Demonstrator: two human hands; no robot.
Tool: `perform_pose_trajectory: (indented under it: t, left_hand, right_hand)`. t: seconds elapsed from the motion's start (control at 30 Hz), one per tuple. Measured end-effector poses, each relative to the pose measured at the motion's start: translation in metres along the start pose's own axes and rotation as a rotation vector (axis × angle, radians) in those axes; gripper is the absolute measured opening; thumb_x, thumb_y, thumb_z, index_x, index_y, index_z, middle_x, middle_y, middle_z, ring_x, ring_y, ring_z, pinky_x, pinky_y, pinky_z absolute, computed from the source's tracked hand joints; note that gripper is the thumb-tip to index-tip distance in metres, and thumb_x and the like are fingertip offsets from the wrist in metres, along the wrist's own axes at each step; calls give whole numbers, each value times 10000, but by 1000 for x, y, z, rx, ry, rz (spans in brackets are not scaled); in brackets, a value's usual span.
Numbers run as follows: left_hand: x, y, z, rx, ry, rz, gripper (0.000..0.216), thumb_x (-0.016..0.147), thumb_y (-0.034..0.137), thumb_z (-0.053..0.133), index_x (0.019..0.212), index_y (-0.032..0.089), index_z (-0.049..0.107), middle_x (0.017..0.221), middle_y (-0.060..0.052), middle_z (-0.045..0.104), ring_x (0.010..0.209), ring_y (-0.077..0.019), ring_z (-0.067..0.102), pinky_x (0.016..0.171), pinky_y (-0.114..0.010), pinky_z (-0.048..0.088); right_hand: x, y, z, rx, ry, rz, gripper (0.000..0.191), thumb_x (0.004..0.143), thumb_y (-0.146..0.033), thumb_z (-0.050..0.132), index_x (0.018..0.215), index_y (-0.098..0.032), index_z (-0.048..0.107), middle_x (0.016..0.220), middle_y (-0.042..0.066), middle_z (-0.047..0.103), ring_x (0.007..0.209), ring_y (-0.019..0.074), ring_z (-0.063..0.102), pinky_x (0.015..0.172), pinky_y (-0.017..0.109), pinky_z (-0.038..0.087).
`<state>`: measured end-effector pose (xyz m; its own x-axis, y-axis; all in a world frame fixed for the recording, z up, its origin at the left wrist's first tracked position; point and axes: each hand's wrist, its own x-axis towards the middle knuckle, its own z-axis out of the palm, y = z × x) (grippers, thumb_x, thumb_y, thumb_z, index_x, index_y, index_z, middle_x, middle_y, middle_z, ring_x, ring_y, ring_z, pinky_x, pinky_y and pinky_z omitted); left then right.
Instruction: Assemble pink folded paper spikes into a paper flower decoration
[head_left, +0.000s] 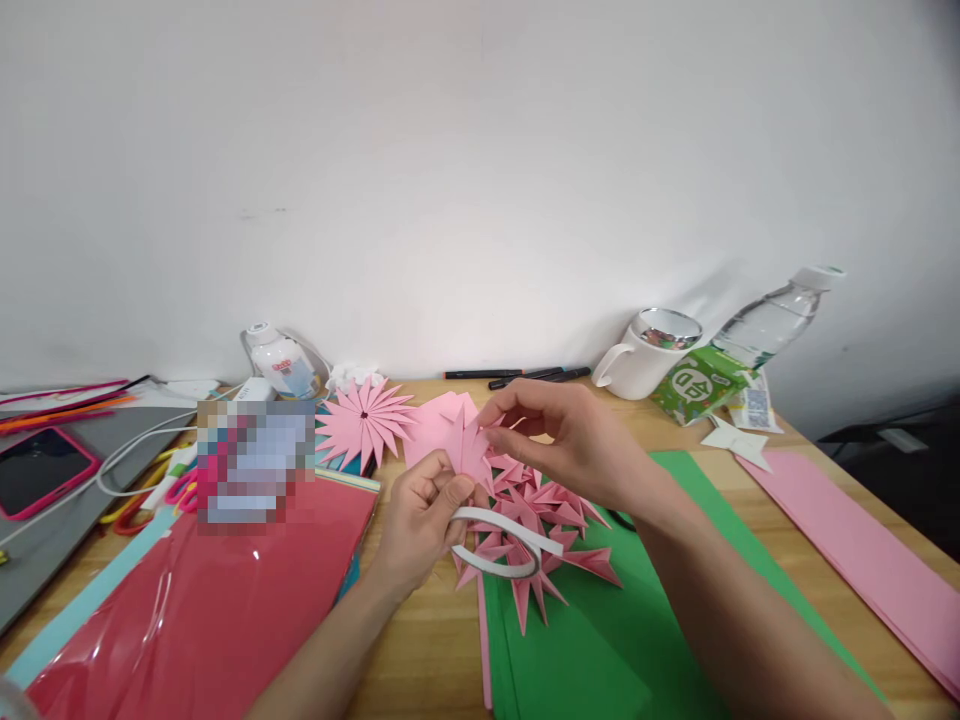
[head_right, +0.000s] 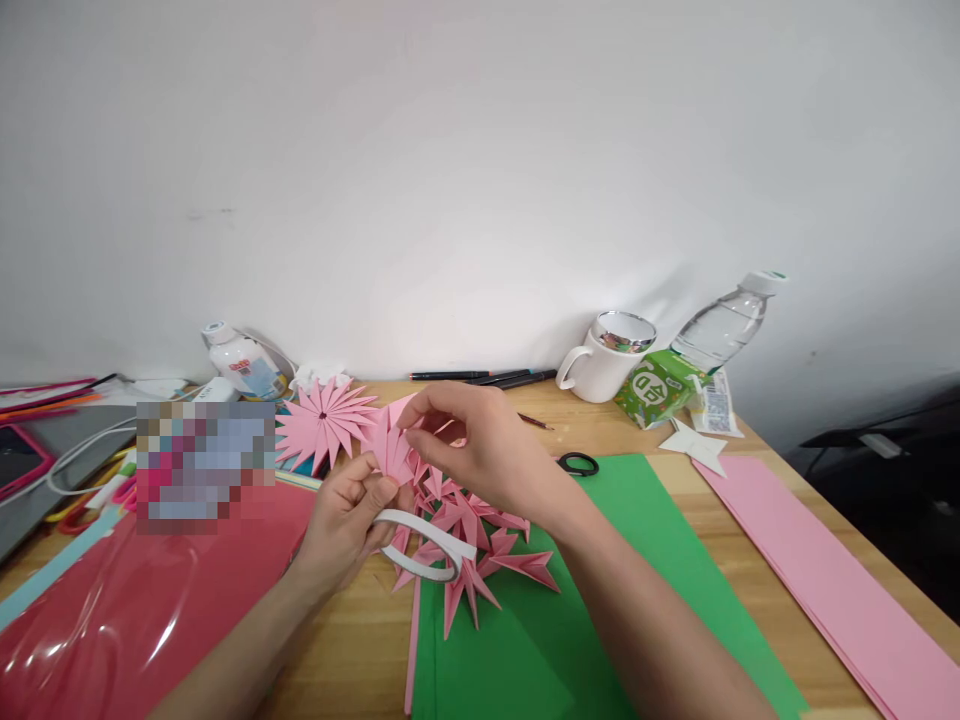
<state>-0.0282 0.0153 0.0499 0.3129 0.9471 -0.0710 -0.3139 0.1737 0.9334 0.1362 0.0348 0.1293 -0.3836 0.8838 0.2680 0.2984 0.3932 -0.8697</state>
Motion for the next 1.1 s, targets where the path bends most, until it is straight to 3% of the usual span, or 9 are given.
perform_pose_trajectory:
  t: [0.17,0.37,0.63,0.8,0.93,1.1]
  left_hand:
    - [1,1,0,6,2,9,391,736,398,627,623,188,318,519,38,595,253,8,266,301,-137,166]
    - [1,0,-1,-47,-30,11,374,751,381,624,631,184,330,502,44,581,257,7,265,306,-134,183]
    - [-1,6,-1,-124,-136,-26,250,760,377,624,771,161,498,541,31,590,265,16,242,325,-144,226]
    - [-1,7,-1,-122,-125,-18,258,764,367,625,739,165,465,531,35,592,267,17,242,330,-139,225]
    - [0,6,-1,-81,-22,6,325,772,359,611,645,174,376,496,48,568,266,11,236,319,-135,186]
    - [3,7,-2,-38,150,103,333,760,323,625,628,174,357,495,55,561,281,9,251,319,-128,174]
  right_hand:
    - [0,2,4,-15,23,6,48,765,-160,561,804,-159,589,794,23,634,693,119,602,642,241,508]
    - [0,1,6,119,11,67,77,744,-143,564,814,-161,539,732,1,589,633,99,576,552,204,464]
    - [1,1,8,262,-6,68,133,754,-237,623,822,-152,546,745,9,580,669,104,566,612,238,482]
    - [2,4,6,271,4,34,206,754,-303,641,861,-150,554,784,24,598,693,111,576,618,240,489]
    - [3,6,-2,136,47,44,172,792,-295,592,884,-152,569,792,28,615,674,114,586,605,241,493]
    - [0,20,-24,-440,230,115,112,818,-218,529,867,-179,621,796,27,669,713,150,611,656,270,470]
